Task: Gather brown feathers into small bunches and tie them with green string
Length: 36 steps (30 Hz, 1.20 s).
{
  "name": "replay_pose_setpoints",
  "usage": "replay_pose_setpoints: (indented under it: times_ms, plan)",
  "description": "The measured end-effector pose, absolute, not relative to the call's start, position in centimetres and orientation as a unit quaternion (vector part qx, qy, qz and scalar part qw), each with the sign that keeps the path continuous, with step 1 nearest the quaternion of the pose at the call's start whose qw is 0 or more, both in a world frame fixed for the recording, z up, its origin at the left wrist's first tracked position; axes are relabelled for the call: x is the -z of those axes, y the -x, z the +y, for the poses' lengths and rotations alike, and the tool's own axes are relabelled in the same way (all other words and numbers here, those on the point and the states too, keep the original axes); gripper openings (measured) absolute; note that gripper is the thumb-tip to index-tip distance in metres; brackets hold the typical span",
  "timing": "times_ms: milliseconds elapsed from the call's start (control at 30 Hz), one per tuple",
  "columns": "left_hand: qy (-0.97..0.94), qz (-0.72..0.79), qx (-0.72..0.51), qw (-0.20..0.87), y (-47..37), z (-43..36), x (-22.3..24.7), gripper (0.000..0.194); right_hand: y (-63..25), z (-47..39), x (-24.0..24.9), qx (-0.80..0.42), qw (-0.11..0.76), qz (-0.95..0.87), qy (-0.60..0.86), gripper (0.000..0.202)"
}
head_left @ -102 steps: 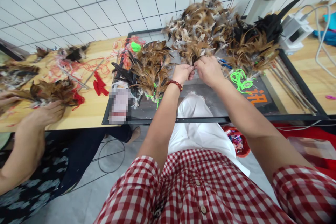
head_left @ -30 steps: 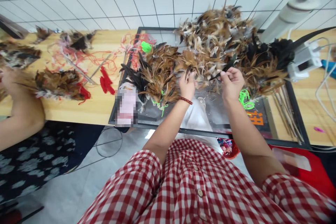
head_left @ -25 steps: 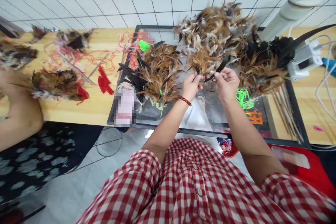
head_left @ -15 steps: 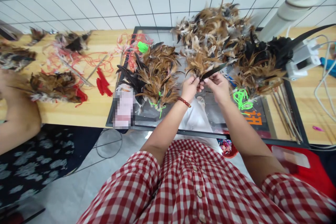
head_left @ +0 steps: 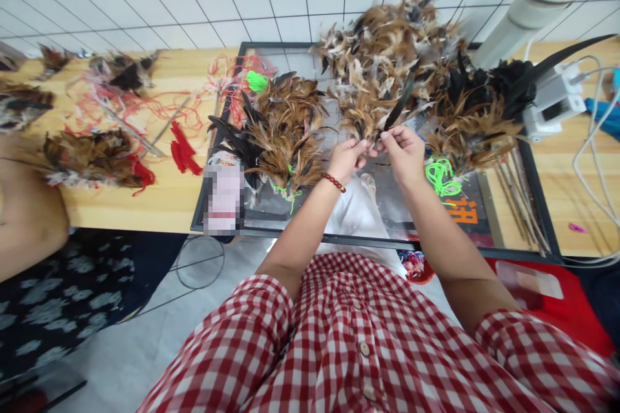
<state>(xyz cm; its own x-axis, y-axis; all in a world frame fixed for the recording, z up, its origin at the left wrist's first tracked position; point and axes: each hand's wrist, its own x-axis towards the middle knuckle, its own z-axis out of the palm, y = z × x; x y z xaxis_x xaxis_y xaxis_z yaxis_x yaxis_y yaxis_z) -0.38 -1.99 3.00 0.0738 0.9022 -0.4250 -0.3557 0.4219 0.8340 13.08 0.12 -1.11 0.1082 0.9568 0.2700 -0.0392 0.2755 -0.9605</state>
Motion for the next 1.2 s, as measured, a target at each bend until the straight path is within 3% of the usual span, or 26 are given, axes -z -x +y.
replay_pose_setpoints:
  times_ms: [300,400,567,700,833,1033,1100,1200]
  plan:
    - [-0.374,0.497,-0.403,0.671,1.0,-1.9,-2.7,0.041,-13.3,-0.7,1.0,-0.253,0.566,-0.63,0.468,0.028]
    - [-0.425,0.499,-0.393,0.645,1.2,-1.7,-2.4,0.04,-13.4,-0.4,0.9,-0.297,0.572,-0.615,0.454,0.034]
    - [-0.484,0.462,-0.488,0.561,1.5,-1.6,-1.5,0.031,-13.8,0.4,1.1,-0.353,0.622,-0.529,0.457,0.051]
    - [-0.491,0.449,-0.532,0.524,1.8,-1.4,-0.3,0.026,-13.7,0.6,1.4,-0.393,0.583,-0.546,0.456,0.059]
    - [-0.435,0.441,-0.553,0.557,1.6,-1.2,-0.1,0.029,-13.4,0.3,1.6,-0.425,0.54,-0.579,0.438,0.057]
    - [-0.237,0.475,-0.613,0.585,1.6,-0.9,-2.3,0.021,-16.4,0.6,0.3,-0.228,0.512,-0.674,0.483,0.025]
    - [-0.202,0.486,-0.624,0.578,1.9,-0.7,-2.7,0.022,-17.3,0.6,-0.1,-0.172,0.467,-0.723,0.479,0.016]
    - [-0.184,0.492,-0.626,0.576,2.1,-0.5,-2.7,0.02,-17.3,0.3,-0.1,-0.147,0.36,-0.803,0.452,0.018]
